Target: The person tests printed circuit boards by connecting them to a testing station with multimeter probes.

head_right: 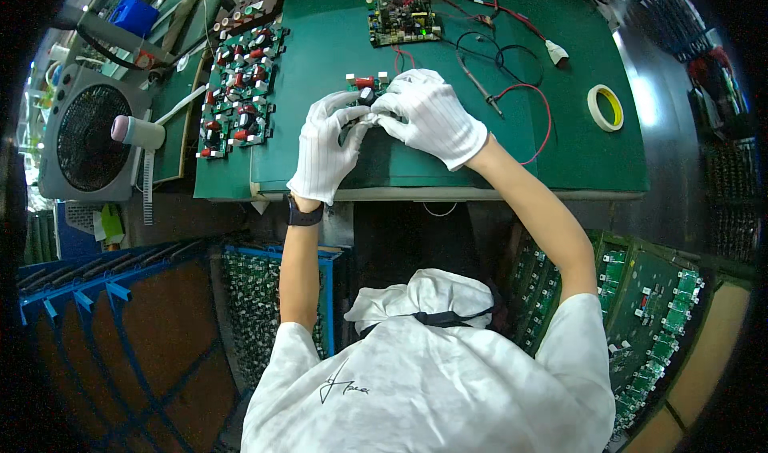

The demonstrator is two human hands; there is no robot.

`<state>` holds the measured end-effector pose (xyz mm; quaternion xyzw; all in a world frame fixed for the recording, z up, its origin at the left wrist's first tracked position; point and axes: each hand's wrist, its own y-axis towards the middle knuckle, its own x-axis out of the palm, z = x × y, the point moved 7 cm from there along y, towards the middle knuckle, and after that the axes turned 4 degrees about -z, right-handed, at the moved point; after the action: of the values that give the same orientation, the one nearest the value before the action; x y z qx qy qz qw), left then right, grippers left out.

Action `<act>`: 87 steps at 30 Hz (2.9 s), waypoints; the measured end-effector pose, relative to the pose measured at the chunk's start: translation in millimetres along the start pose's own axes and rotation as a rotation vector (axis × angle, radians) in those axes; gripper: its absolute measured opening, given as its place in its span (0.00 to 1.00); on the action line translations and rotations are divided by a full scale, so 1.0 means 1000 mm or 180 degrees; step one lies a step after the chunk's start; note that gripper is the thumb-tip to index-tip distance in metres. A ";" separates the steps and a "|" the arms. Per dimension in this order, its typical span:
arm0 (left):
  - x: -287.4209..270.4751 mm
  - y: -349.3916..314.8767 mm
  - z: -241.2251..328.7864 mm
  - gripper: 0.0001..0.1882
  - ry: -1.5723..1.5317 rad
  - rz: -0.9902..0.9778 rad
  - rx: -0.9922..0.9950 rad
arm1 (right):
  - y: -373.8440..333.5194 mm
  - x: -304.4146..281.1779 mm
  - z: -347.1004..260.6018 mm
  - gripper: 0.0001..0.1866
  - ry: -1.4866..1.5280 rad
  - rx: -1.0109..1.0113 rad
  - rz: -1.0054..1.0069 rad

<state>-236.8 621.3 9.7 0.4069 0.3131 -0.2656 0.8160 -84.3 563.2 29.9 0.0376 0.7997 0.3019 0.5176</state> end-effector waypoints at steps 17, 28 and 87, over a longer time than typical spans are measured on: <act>0.012 0.000 0.009 0.13 -0.0076 0.0088 -0.0075 | -0.011 -0.006 0.012 0.10 -0.0045 0.0014 -0.0147; 0.004 -0.007 -0.006 0.13 -0.0064 0.0237 -0.0308 | -0.023 -0.023 0.023 0.06 0.0324 0.0341 0.0026; -0.014 0.143 -0.106 0.23 0.1562 0.0088 -0.0770 | -0.085 0.009 -0.025 0.15 0.0365 0.0007 0.0833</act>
<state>-178.7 787.5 40.6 0.3629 0.5253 -0.1087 0.7619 -88.0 486.5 -14.3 0.1248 0.8166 0.3676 0.4272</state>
